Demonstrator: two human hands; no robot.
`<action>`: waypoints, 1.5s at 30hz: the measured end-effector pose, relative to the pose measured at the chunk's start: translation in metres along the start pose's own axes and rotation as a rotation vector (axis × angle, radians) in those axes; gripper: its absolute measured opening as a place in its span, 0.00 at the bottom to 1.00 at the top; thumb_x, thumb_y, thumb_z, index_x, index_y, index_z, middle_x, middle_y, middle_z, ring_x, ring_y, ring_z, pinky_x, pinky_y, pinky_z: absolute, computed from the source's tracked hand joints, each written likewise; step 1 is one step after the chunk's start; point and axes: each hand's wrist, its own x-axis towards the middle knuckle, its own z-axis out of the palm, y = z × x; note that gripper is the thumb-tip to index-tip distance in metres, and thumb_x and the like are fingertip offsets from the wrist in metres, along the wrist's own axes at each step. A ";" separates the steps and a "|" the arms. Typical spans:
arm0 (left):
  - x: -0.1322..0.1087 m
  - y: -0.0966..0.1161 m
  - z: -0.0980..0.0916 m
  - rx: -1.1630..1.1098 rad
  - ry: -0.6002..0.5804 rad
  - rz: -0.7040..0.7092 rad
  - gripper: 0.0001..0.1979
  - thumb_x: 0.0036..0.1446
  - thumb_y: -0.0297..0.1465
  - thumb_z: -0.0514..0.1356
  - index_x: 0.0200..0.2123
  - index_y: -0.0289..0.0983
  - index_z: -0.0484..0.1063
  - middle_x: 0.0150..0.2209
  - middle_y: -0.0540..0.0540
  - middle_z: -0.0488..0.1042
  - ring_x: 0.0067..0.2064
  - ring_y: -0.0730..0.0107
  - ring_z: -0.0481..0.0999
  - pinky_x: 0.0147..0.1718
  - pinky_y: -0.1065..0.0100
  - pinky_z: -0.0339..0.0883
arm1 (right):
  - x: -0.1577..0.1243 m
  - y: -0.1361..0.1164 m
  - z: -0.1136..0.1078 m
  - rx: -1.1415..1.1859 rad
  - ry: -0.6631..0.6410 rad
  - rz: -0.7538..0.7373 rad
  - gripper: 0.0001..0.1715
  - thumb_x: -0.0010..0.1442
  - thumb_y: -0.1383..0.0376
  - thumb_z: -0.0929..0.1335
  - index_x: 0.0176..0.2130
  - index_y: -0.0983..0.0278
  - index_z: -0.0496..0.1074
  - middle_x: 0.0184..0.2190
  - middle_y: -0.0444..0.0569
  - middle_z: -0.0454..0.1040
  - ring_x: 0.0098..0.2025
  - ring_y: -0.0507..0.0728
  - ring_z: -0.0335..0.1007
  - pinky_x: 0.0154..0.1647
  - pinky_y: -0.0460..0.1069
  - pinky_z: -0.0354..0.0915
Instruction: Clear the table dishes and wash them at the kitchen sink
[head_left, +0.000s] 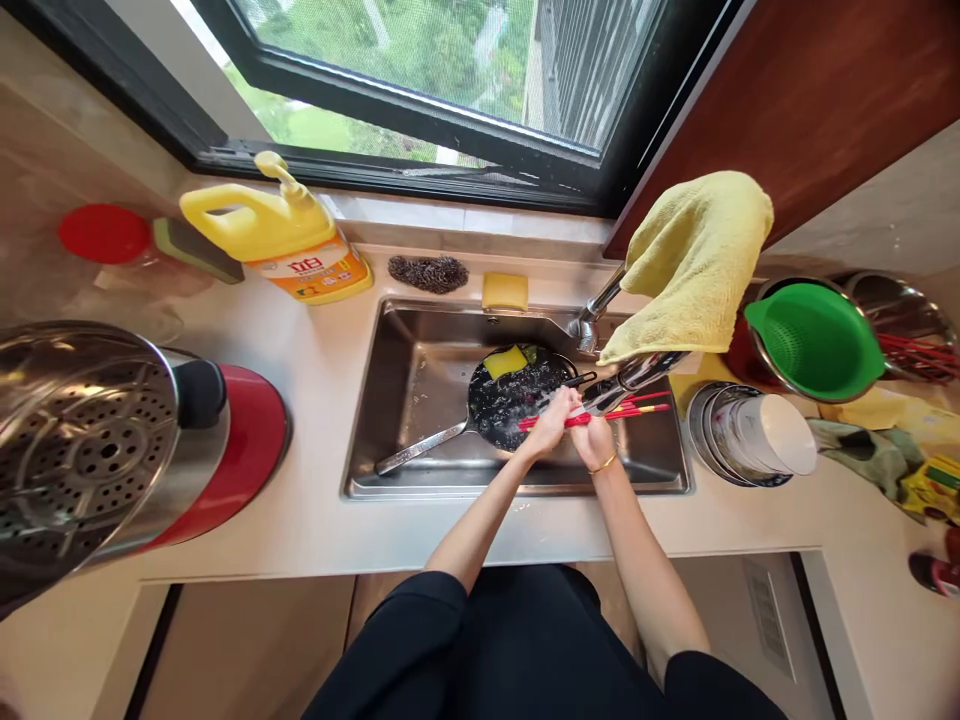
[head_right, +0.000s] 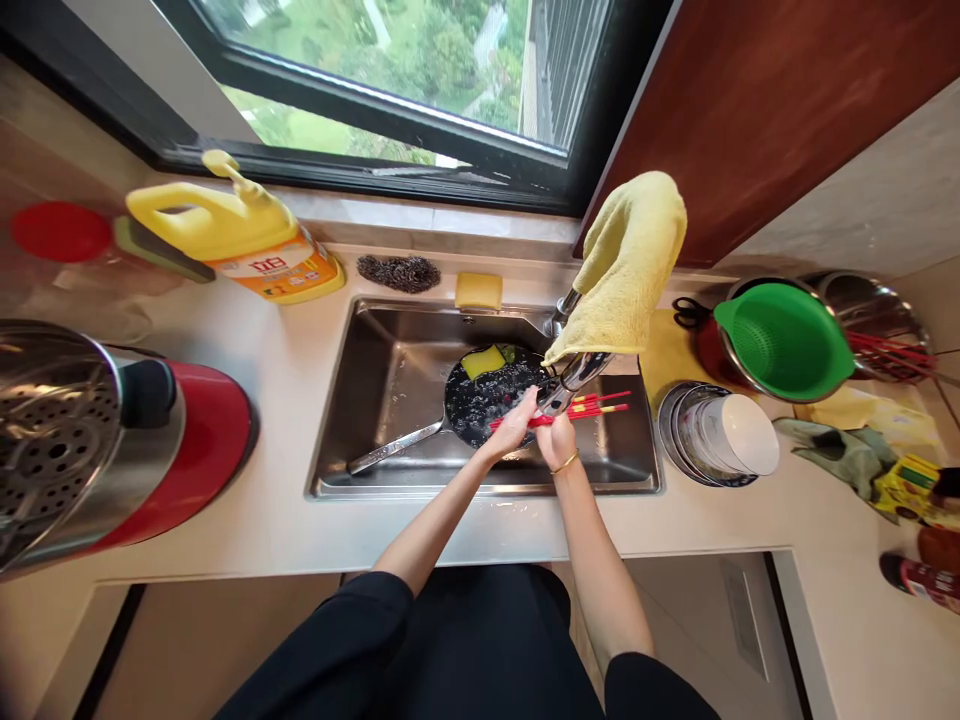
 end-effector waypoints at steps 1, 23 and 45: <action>-0.001 -0.001 -0.009 -0.045 0.088 -0.073 0.20 0.60 0.35 0.51 0.53 0.36 0.70 0.63 0.43 0.61 0.67 0.63 0.50 0.66 0.59 0.38 | -0.002 -0.007 -0.003 0.045 0.018 0.012 0.13 0.59 0.60 0.64 0.41 0.62 0.74 0.41 0.47 0.78 0.49 0.55 0.72 0.56 0.56 0.66; -0.042 0.000 -0.038 0.294 0.397 -0.101 0.25 0.56 0.46 0.56 0.15 0.36 0.59 0.16 0.53 0.58 0.21 0.77 0.58 0.24 0.73 0.52 | -0.004 0.038 0.015 0.122 -0.050 0.131 0.12 0.55 0.66 0.68 0.42 0.61 0.70 0.45 0.49 0.77 0.53 0.55 0.70 0.64 0.57 0.55; -0.088 0.015 -0.106 0.101 -0.364 -0.338 0.24 0.54 0.50 0.55 0.36 0.33 0.70 0.23 0.52 0.68 0.18 0.78 0.62 0.18 0.75 0.52 | 0.032 0.032 0.024 0.212 0.009 0.124 0.22 0.59 0.50 0.64 0.22 0.60 0.59 0.12 0.33 0.54 0.13 0.46 0.53 0.18 0.42 0.62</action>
